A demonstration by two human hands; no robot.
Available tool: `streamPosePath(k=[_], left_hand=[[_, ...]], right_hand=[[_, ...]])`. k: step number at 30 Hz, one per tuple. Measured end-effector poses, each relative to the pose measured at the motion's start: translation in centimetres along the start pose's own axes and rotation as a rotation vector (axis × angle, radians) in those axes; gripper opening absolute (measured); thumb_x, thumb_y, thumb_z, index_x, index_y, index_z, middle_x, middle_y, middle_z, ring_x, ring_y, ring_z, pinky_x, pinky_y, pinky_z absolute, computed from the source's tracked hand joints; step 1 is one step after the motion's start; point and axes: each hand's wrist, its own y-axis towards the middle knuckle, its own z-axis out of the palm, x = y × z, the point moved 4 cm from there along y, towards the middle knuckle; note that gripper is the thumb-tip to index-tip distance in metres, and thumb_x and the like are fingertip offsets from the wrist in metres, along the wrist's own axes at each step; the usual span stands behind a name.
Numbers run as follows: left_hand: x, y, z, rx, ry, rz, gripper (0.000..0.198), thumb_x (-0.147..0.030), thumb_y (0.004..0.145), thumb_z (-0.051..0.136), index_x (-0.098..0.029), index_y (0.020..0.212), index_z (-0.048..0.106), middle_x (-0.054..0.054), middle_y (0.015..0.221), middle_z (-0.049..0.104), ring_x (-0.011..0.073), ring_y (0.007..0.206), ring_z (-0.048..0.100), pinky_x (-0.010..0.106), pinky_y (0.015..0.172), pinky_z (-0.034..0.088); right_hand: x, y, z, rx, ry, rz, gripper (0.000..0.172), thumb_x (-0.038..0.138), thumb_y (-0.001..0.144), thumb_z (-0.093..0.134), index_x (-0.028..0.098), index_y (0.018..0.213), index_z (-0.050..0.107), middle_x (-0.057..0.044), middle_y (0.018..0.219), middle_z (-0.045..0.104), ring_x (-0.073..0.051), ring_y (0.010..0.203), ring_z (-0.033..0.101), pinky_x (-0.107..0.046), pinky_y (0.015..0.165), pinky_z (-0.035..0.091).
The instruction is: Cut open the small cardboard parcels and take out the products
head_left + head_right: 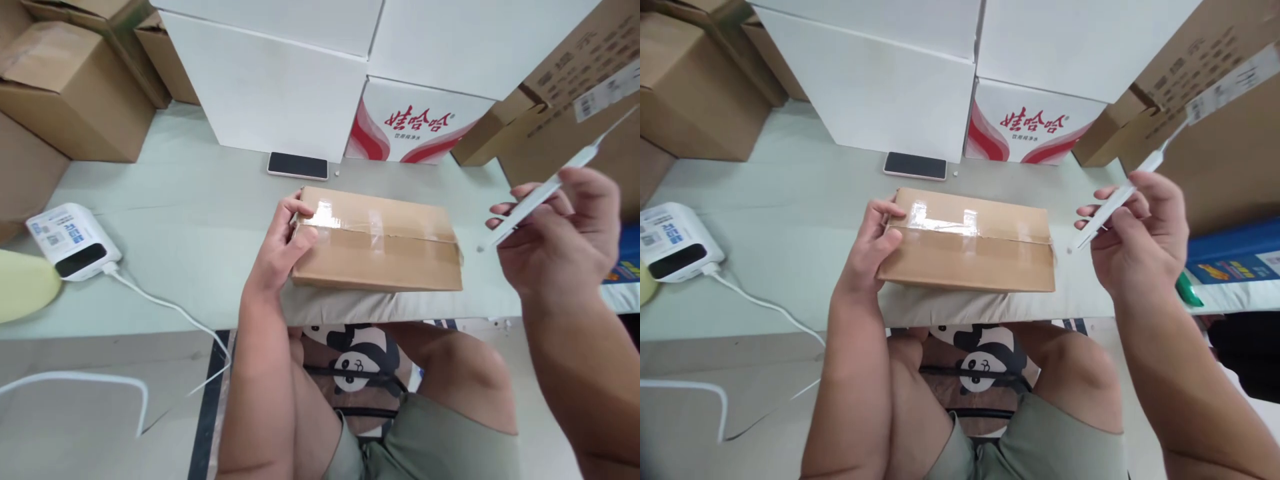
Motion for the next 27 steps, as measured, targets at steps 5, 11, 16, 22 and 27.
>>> streamPosePath(k=[5, 11, 16, 22, 27], left_hand=[[-0.4, 0.0, 1.5, 0.049, 0.010, -0.033, 0.051, -0.045, 0.071, 0.084, -0.030, 0.114, 0.061, 0.008, 0.130, 0.062, 0.0312, 0.113, 0.066, 0.042, 0.091, 0.059], [-0.2, 0.1, 2.6, 0.071, 0.003, -0.061, 0.062, -0.037, 0.071, 0.086, -0.033, 0.129, 0.062, 0.007, 0.114, 0.061, 0.0337, 0.114, 0.065, 0.052, 0.100, 0.057], [0.4, 0.1, 3.5, 0.095, -0.156, -0.138, 0.059, -0.028, 0.072, 0.085, -0.032, 0.126, 0.063, 0.007, 0.109, 0.056, 0.0358, 0.118, 0.060, 0.057, 0.107, 0.052], [0.3, -0.1, 3.8, 0.052, -0.031, -0.016, 0.052, -0.032, 0.073, 0.082, -0.029, 0.122, 0.065, 0.007, 0.108, 0.058, 0.0346, 0.114, 0.061, 0.052, 0.104, 0.053], [1.4, 0.1, 3.9, -0.070, 0.069, 0.089, 0.045, -0.031, 0.081, 0.074, -0.031, 0.125, 0.062, 0.007, 0.116, 0.057, 0.0344, 0.125, 0.055, 0.050, 0.113, 0.048]], right_hand=[[3.4, -2.1, 3.5, 0.135, 0.113, 0.045, 0.027, 0.033, 0.066, 0.080, 0.037, 0.086, 0.062, 0.001, 0.071, 0.063, -0.021, 0.070, 0.068, -0.041, 0.065, 0.055], [3.8, -4.2, 7.4, 0.277, 0.100, -0.088, 0.027, 0.057, 0.081, 0.077, 0.034, 0.080, 0.063, 0.006, 0.048, 0.046, -0.015, 0.037, 0.039, -0.032, 0.036, 0.028], [3.1, -6.9, 7.6, 0.340, -0.054, -0.133, 0.018, 0.056, 0.087, 0.079, 0.039, 0.089, 0.080, 0.002, 0.062, 0.064, -0.017, 0.047, 0.053, -0.034, 0.040, 0.038], [3.1, -8.8, 6.5, 0.350, -0.306, -0.203, 0.005, 0.047, 0.089, 0.079, 0.042, 0.090, 0.080, 0.000, 0.077, 0.077, -0.024, 0.060, 0.069, -0.042, 0.051, 0.056], [3.1, -8.8, 6.9, 0.428, -0.387, -0.282, 0.012, 0.045, 0.090, 0.077, 0.049, 0.101, 0.081, 0.002, 0.086, 0.081, -0.027, 0.072, 0.077, -0.048, 0.065, 0.064]])
